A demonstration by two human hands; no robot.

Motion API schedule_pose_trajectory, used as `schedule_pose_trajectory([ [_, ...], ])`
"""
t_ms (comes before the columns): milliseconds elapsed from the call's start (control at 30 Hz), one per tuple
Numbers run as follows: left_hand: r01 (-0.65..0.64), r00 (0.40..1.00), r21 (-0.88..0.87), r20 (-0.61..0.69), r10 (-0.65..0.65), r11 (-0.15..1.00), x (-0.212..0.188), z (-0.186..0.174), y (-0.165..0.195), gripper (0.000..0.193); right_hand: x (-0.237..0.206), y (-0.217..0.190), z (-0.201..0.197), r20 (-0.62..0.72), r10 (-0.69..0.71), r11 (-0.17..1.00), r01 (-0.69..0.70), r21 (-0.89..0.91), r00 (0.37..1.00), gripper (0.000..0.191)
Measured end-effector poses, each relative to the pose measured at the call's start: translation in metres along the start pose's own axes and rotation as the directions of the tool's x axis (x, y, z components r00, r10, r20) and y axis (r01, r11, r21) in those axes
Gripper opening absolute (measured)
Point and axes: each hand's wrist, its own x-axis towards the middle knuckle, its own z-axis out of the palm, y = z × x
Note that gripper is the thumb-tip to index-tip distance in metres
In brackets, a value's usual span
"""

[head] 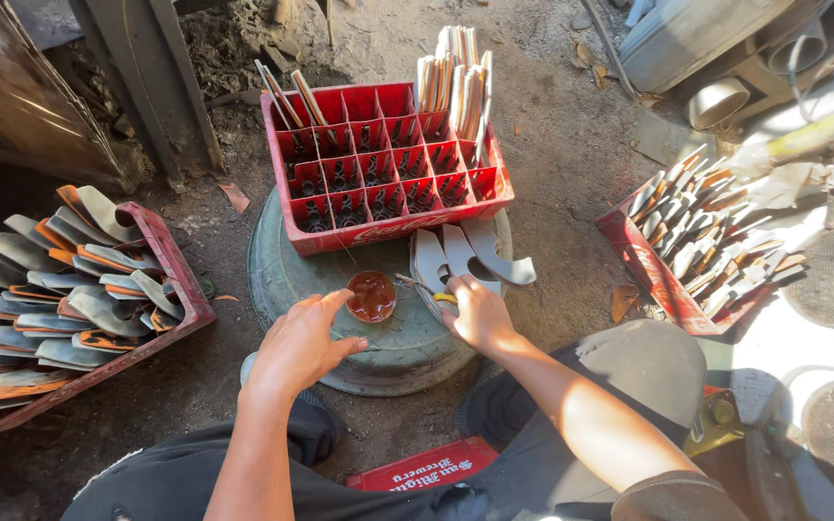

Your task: The person applies a brown adhesive to curved shoe parts using a small brush. They dip the brush into a container of glue, coat each part, and place it into a red crate. The person handles both white and orange-colored parts.

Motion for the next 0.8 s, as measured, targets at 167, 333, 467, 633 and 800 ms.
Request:
schedule_pose_trajectory([
  [167, -0.165, 0.979, -0.121, -0.139, 0.148, 0.979, 0.007, 0.008, -0.004, 0.061, 0.001, -0.011, -0.041, -0.081, -0.045, 0.987, 0.057, 0.151, 0.996, 0.044],
  [333, -0.294, 0.94, -0.436, -0.294, 0.174, 0.851, 0.021, 0.03, -0.012, 0.039, -0.001, -0.013, -0.122, 0.326, -0.142, 0.795, -0.089, 0.601, 0.935, 0.03],
  [467, -0.137, 0.931, -0.872, 0.048, 0.361, 0.47, 0.023, 0.052, -0.006, 0.045, -0.01, -0.021, -0.15, 0.421, -0.37, 0.389, -0.273, 0.88, 0.828, 0.043],
  [633, 0.284, 0.734, -0.957, 0.26, 0.627, 0.063, 0.002, 0.057, 0.001, 0.047, -0.007, -0.036, -0.141, 0.333, -0.387, 0.291, -0.229, 0.929, 0.86, 0.055],
  [800, 0.134, 0.803, -0.989, 0.141, 0.579, 0.055, -0.009, 0.04, 0.005, 0.049, 0.008, -0.039, -0.123, 0.329, -0.301, 0.191, -0.281, 0.94, 0.895, 0.054],
])
